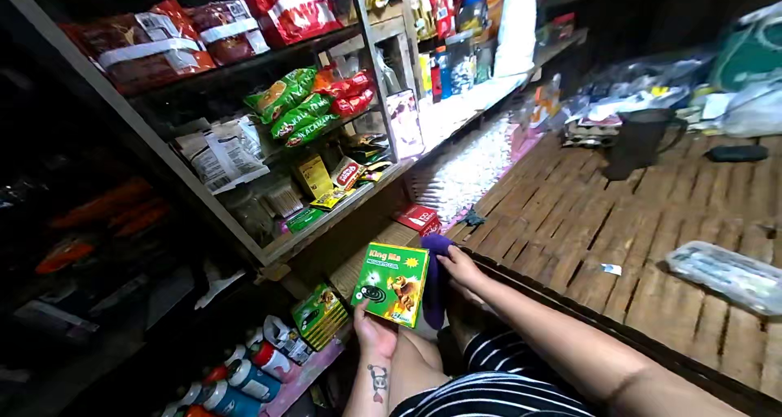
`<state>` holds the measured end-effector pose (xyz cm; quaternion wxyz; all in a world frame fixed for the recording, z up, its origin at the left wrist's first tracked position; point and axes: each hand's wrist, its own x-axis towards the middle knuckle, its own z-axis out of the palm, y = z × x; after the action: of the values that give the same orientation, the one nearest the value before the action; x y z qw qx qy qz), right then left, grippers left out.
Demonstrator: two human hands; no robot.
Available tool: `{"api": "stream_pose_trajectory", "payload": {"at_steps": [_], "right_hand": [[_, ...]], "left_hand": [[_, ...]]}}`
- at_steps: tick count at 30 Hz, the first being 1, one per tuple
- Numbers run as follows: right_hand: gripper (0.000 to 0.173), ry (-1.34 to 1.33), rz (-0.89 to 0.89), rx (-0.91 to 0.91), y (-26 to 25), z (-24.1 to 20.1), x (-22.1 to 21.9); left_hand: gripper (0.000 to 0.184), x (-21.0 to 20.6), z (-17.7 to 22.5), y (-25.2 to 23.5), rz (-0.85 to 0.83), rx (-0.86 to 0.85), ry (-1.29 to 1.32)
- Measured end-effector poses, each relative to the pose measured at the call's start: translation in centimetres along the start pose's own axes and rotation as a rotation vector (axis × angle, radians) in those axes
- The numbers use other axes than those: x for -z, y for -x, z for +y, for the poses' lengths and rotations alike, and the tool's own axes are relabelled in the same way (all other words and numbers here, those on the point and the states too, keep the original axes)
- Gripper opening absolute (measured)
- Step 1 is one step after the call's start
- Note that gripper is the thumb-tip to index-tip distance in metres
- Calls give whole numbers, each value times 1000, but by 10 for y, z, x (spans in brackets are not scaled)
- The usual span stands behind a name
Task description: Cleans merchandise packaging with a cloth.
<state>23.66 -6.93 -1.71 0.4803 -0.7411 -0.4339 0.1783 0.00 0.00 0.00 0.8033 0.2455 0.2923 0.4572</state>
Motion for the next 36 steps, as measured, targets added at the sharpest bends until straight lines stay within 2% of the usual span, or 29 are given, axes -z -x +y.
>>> {"api": "stream_pose_trajectory", "payload": {"at_steps": [2,4,7,10,12,15,17,18,20,23,24,26,30,31,33,36], "right_hand": [[45,137,87,164,3,-40,29],[37,164,250,337,8,-79,48],[26,154,354,566,7,-116,49],[28,214,171,740,2,-118,6],[39,238,29,822,15,-112,-32],[59,168,-31,974,49,-98,-70],[56,155,-106,1106,49,-93,-70],[49,180,-116,1153,41,-93,-64],[39,218,-16,1171,17,-95,-47],[46,151,244,924,-4,-102,-32],[47,106,298,849,-2,-108,-33],[49,84,317,817,19,-116,-43],[41,60,146,1087,66,-114,-68],[40,76,112,1170,65,-114,-66],[40,114,88,1255,48,-117,-54],[44,152,241,1116,19,-122,-30]], "left_hand": [[39,-9,11,6,-51,-39,35],[37,-16,18,11,-103,-60,99],[36,-27,20,23,-129,-109,101],[43,-34,20,34,-178,-198,-18],[52,-35,20,40,-257,-269,-76],[60,-31,19,42,-250,-354,-102],[57,-30,20,40,-198,-372,-101],[63,-28,19,39,-241,-386,-96],[85,-28,15,41,-274,-414,-73],[109,-29,9,52,-335,-421,-90],[107,-28,6,55,-351,-437,-92],[100,-27,4,58,-381,-498,-84],[85,-25,9,56,-307,-561,-70],[80,-25,12,56,-288,-547,-68],[85,-27,15,57,-305,-550,-53],[90,-30,14,62,-360,-528,-17]]}}
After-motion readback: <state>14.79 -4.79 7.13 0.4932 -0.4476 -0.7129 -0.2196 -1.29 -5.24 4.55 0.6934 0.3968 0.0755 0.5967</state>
